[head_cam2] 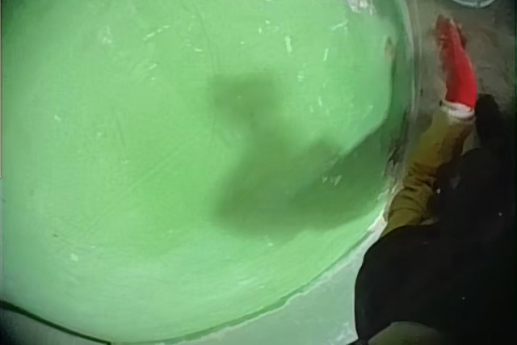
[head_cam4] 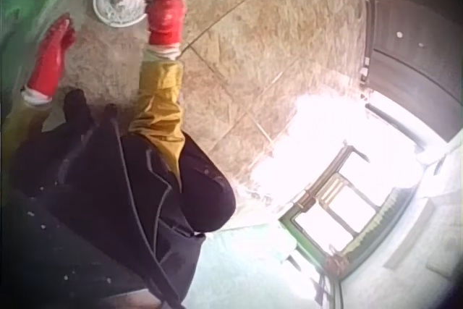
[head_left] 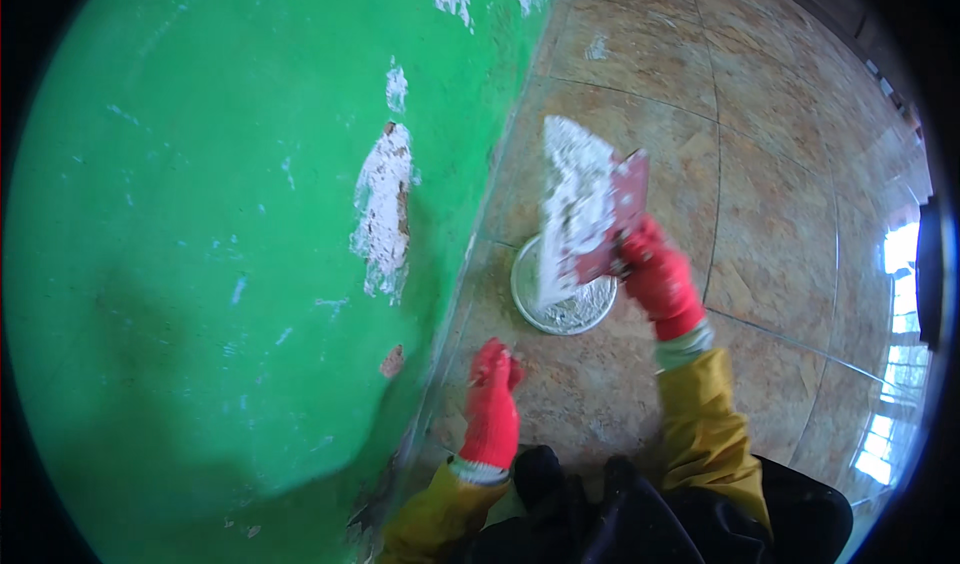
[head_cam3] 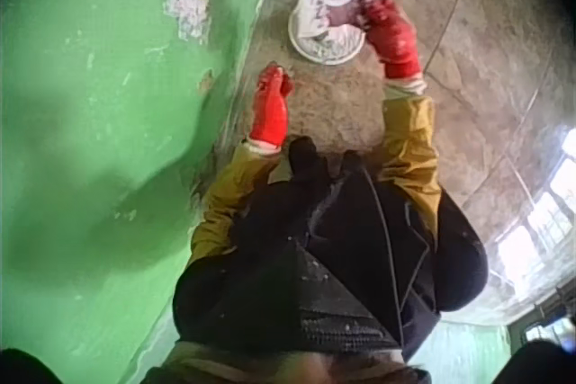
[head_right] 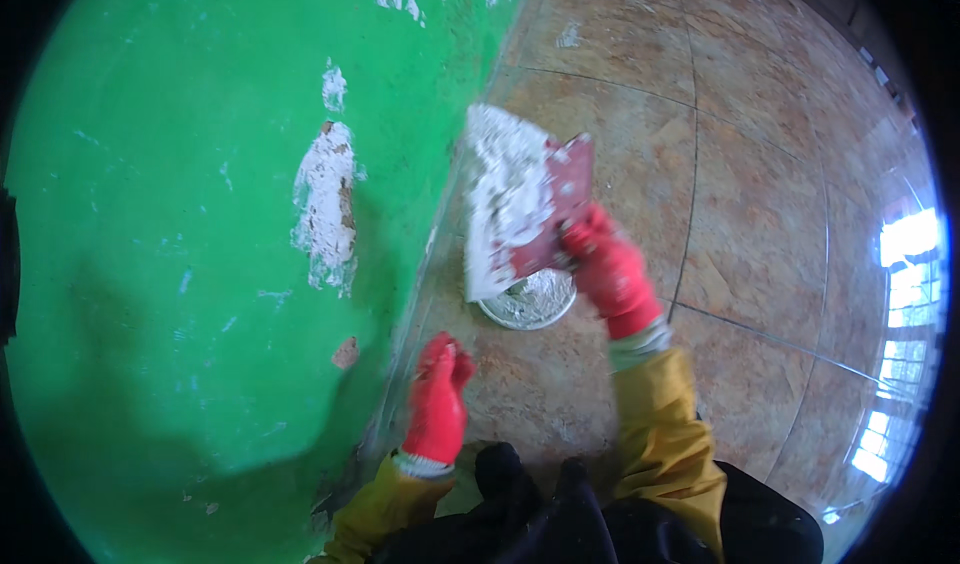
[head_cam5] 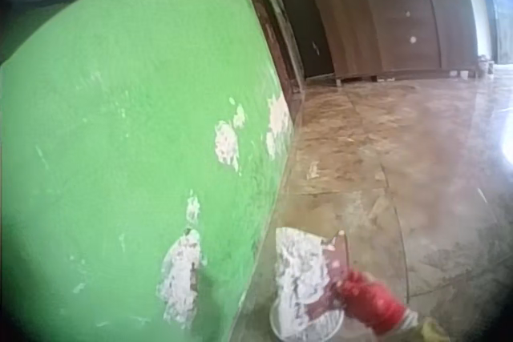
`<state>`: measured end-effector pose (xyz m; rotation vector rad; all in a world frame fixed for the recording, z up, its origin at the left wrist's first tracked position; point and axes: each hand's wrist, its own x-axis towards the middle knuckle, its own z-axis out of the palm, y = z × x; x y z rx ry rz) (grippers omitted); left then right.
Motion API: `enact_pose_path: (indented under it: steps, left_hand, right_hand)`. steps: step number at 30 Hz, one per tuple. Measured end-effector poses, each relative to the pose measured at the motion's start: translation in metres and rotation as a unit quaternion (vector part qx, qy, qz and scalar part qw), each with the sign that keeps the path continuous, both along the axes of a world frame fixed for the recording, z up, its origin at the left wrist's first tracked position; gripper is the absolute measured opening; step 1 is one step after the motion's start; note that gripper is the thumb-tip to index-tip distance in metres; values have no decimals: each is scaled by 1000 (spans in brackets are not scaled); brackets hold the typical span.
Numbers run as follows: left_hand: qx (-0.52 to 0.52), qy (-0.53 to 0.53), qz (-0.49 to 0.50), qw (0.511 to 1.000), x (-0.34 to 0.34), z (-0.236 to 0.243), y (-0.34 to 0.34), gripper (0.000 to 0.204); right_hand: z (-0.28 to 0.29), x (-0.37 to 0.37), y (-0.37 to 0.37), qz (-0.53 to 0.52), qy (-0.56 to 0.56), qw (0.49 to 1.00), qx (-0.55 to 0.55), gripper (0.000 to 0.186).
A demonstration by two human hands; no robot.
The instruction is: The person repairs a green wall by scooping putty from a round container with a putty knife and spreading it over damaged spots on the wall.
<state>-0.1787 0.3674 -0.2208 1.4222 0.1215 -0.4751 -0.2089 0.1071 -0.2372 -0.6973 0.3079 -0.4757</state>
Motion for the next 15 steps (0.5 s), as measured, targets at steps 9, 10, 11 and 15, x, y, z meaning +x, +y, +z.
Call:
enact_pose_path:
  steps: [9,10,11,15]
  left_hand:
    - [44,55,-55,996,8,-139,-50,59]
    - [208,-47,-93,973,13,-143,-53,62]
    - [287,-99,-113,946,20,-145,-53,63]
    - [331,-210,-170,904,43,-128,-80,62]
  right_hand:
    - [88,-28,-54,159,351,719,-578,24]
    - [87,-27,-54,162,353,718,-578,24]
    - [86,-24,-56,165,353,695,-604,23]
    - [72,-31,-87,130,333,655,-665,23]
